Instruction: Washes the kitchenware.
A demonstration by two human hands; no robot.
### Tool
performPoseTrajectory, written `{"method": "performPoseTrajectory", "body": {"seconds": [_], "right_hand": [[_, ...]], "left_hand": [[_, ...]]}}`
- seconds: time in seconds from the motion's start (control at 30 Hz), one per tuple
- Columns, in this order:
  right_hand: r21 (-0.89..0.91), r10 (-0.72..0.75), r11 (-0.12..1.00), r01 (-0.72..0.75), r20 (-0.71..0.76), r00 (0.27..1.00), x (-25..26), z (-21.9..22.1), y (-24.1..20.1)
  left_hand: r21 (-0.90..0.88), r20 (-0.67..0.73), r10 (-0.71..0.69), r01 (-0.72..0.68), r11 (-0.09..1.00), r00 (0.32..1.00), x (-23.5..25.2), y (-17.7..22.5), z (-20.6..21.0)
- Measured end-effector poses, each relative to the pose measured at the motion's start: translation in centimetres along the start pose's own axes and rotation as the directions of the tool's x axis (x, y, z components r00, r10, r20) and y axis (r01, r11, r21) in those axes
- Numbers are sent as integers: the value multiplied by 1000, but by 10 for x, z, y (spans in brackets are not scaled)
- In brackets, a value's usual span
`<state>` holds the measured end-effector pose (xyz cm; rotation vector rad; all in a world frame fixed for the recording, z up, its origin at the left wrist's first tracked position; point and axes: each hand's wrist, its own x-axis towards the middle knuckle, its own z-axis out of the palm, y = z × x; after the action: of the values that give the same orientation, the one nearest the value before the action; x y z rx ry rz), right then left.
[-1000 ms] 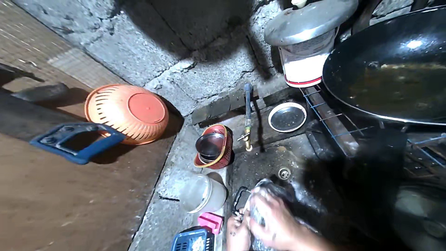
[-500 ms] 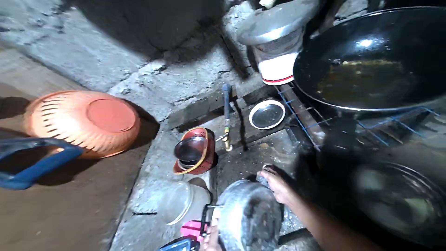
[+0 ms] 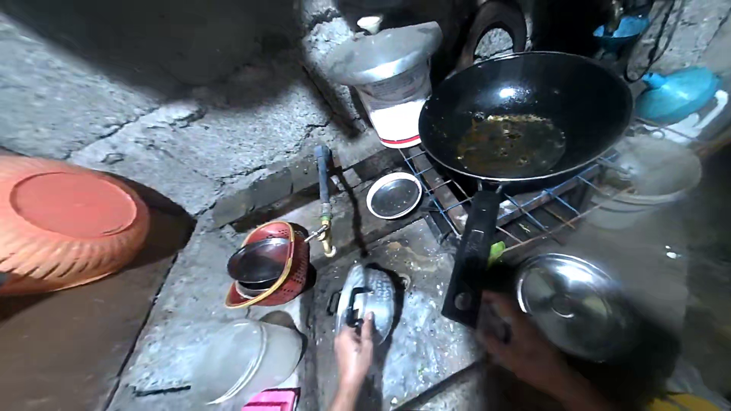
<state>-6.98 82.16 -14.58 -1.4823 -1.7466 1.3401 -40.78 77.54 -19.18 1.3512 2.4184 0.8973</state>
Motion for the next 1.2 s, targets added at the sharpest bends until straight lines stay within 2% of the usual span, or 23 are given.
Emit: {"method": "performPoseTrajectory", "body": {"seconds": [0.1, 0.17, 0.23, 0.37, 0.5, 0.57, 0.6, 0.67, 0.7, 0.73, 0.77, 0.8, 0.83, 0.87, 0.9, 0.97, 1.1, 1.2], "right_hand": [[-108, 44, 991, -73, -249, 967, -5, -53, 32], [-149, 18, 985, -83, -389, 921, 0, -83, 66], [-154, 3, 984, -85, -471, 882, 3, -106, 92], [-99, 79, 985, -145, -489, 869, -5, -133, 110], [-100, 65, 988, -115, -408, 910, 2, -145, 126], [-162, 36, 982, -101, -363, 931, 6, -143, 133], [-203, 27, 974, -105, -351, 936, 5, -142, 135], [-276, 7, 954, -114, -361, 932, 6, -141, 136], [-303, -4, 946, -116, -368, 930, 6, -141, 138], [-322, -14, 940, -114, -370, 929, 6, -141, 141], [-341, -33, 935, -102, -369, 929, 7, -140, 143], [-362, -57, 928, -86, -367, 929, 8, -137, 143], [-380, -76, 922, -73, -363, 929, 9, -134, 142], [-396, -85, 916, -69, -359, 929, 10, -131, 138], [-404, -84, 912, -71, -354, 931, 10, -128, 133], [-413, -75, 908, -77, -340, 937, 6, -122, 124], [-450, -99, 892, -48, -297, 950, -13, -113, 105], [-675, -97, 732, -95, -241, 966, -21, -75, 83]], "left_hand": [[270, 160, 116, -156, 950, 980, 10, -12, 25], [339, 211, 212, -275, 900, 954, 12, -14, 41], [378, 262, 243, -331, 865, 934, 14, -15, 52], [410, 396, 175, -344, 844, 902, 14, -11, 67], [396, 502, 81, -312, 864, 861, 18, -10, 76], [297, 494, 119, -296, 908, 861, 11, -12, 73], [203, 439, 222, -337, 919, 870, 2, -12, 70], [-26, 227, 466, -473, 881, 855, -18, 5, 70], [-143, 148, 511, -493, 858, 847, -32, 24, 72], [-264, 152, 493, -445, 856, 857, -49, 49, 75], [-377, 227, 431, -330, 866, 873, -64, 76, 80], [-465, 356, 335, -146, 873, 872, -75, 105, 89], [-500, 512, 246, 53, 864, 823, -79, 130, 104], [-488, 633, 199, 186, 853, 748, -79, 150, 125], [-458, 697, 183, 233, 858, 694, -79, 165, 145], [-369, 771, 169, 215, 904, 614, -82, 187, 166], [-391, 729, 88, 308, 867, 679, -84, 193, 164], [-424, 710, 98, 312, 850, 697, -95, 178, 117]]}}
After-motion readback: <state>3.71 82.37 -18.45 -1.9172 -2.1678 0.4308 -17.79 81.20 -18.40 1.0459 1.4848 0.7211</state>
